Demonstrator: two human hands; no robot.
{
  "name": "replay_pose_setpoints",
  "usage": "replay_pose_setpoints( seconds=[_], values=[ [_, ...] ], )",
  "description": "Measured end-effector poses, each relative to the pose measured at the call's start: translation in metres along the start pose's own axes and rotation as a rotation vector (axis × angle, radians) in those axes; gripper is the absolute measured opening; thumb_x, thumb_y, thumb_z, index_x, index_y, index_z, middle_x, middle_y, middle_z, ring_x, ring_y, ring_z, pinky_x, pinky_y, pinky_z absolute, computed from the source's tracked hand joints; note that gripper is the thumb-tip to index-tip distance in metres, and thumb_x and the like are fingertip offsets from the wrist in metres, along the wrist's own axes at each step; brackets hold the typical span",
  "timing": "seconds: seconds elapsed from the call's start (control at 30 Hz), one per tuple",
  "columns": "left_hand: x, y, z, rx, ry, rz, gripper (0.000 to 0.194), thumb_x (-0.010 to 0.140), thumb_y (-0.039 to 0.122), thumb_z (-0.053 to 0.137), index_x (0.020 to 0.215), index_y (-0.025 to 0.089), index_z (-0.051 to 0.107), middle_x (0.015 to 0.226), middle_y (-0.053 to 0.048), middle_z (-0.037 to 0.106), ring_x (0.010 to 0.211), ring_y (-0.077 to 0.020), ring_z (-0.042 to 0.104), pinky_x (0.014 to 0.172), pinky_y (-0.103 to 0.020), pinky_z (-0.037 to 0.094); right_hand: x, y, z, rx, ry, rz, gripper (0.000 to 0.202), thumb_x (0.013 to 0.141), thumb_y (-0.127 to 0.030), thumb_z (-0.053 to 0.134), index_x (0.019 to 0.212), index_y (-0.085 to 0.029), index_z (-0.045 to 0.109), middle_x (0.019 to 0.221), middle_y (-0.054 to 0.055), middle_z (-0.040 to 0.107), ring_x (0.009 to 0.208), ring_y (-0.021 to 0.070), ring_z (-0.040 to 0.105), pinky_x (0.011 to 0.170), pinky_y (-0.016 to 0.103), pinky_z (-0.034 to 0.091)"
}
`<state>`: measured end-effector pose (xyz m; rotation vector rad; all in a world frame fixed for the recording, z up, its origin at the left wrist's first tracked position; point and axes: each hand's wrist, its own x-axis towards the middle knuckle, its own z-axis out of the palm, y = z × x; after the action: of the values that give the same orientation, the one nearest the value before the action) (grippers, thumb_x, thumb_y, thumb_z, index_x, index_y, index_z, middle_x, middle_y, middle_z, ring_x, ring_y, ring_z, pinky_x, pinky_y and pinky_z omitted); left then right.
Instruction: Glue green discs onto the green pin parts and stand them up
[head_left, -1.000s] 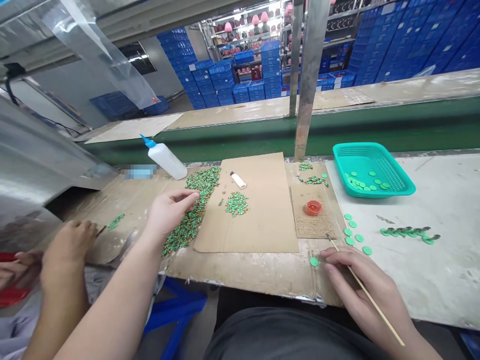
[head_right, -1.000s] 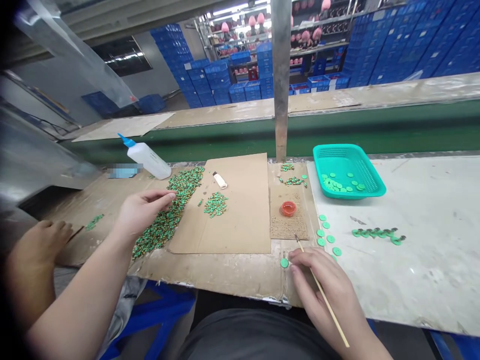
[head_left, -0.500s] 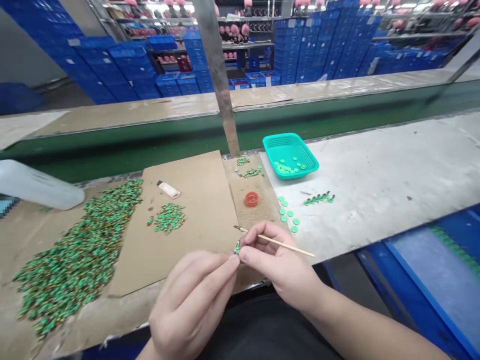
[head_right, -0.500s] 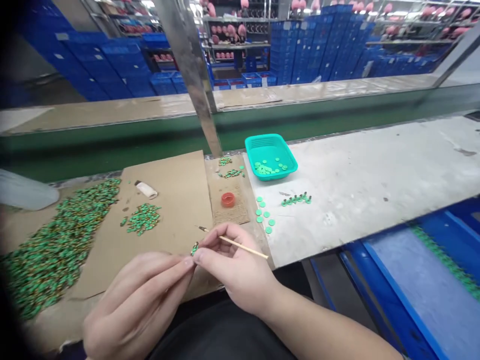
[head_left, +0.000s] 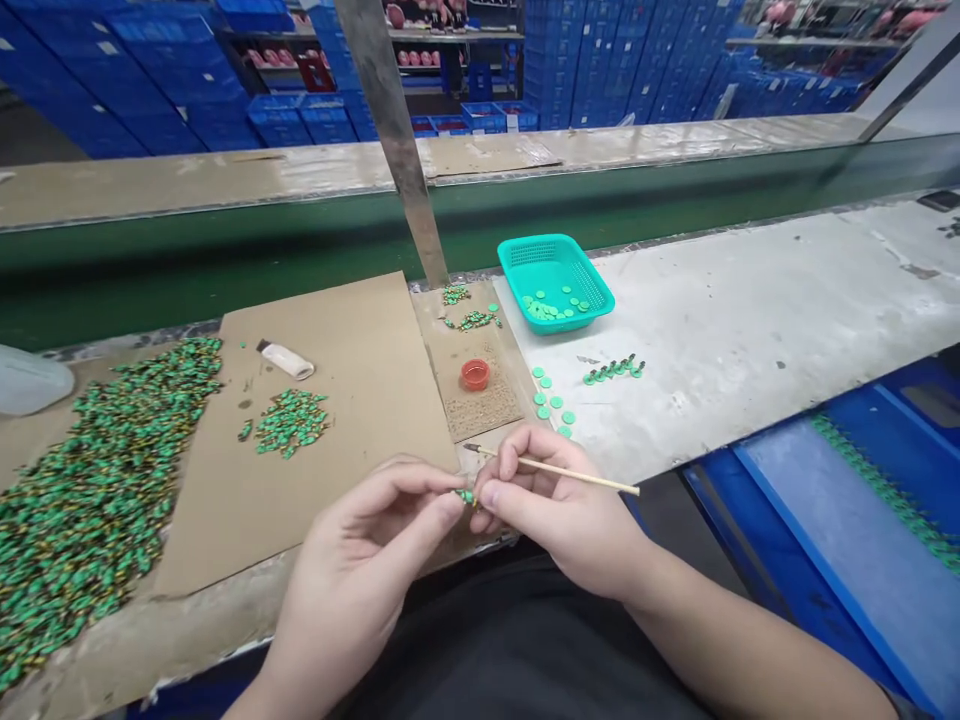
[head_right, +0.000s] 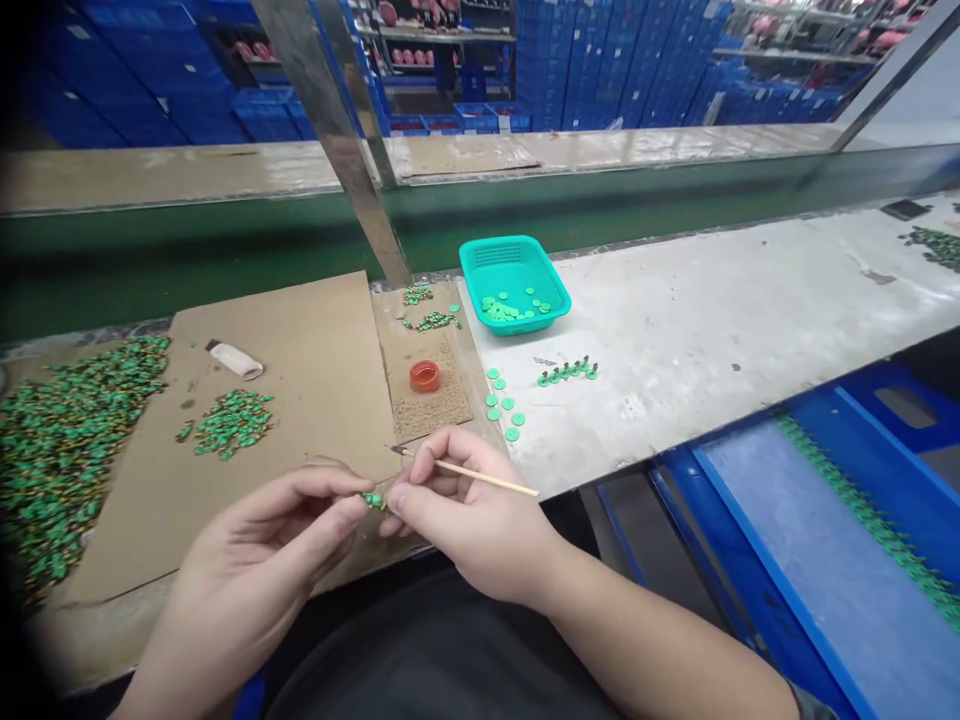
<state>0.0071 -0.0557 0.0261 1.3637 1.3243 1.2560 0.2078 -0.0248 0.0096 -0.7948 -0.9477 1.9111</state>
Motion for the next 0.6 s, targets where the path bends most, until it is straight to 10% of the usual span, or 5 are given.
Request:
replay_pose_setpoints(
  seconds=[0.23,0.33,0.43,0.6],
  values=[
    [-0.012,-0.020,0.006,-0.124,0.006,-0.120,0.044,0.093,0.070,0.099,0.091,0.027,0.093,0.080,-0.005,0.082,0.049,-0.0121,0.063,0.038,-0.021,0.050,-0.002,0.008,-0.007,-0.015,0.018,0.020,0.048,0.087,-0.044,0.108,0.093,-0.026,0.064,0.088,-0.004,0.082,0.081,0.0170,0.086,0.082,0.032,0.075],
    [-0.013,-0.027,-0.001,-0.085,0.101,-0.087,0.035,0.096,0.062,0.098,0.092,0.028,0.091,0.071,-0.001,0.076,0.049,-0.0131,0.064,0.041,-0.022,0.054,-0.006,0.003,-0.023,-0.358,0.048,-0.205,0.012,0.107,-0.030,0.085,0.115,-0.026,0.077,0.106,0.003,0.089,0.100,0.0210,0.090,0.095,0.038,0.077],
    [-0.008,-0.034,-0.008,0.003,0.192,-0.053,0.026,0.096,0.055,0.098,0.094,0.030,0.091,0.078,0.000,0.081,0.058,-0.0146,0.071,0.049,-0.023,0.062,-0.009,-0.007,-0.048,-0.804,0.069,-0.505,0.036,0.116,-0.015,0.060,0.143,-0.026,0.081,0.127,0.009,0.091,0.120,0.0234,0.089,0.112,0.046,0.075],
    [0.006,-0.044,-0.004,0.212,0.099,-0.073,0.028,0.088,0.055,0.100,0.091,0.029,0.091,0.081,-0.001,0.086,0.062,-0.0166,0.077,0.062,-0.025,0.071,-0.007,-0.008,-0.069,-0.935,0.090,-0.604,0.021,0.118,-0.016,0.065,0.130,-0.026,0.079,0.124,0.007,0.092,0.119,0.0233,0.092,0.110,0.042,0.077]
  ],
)
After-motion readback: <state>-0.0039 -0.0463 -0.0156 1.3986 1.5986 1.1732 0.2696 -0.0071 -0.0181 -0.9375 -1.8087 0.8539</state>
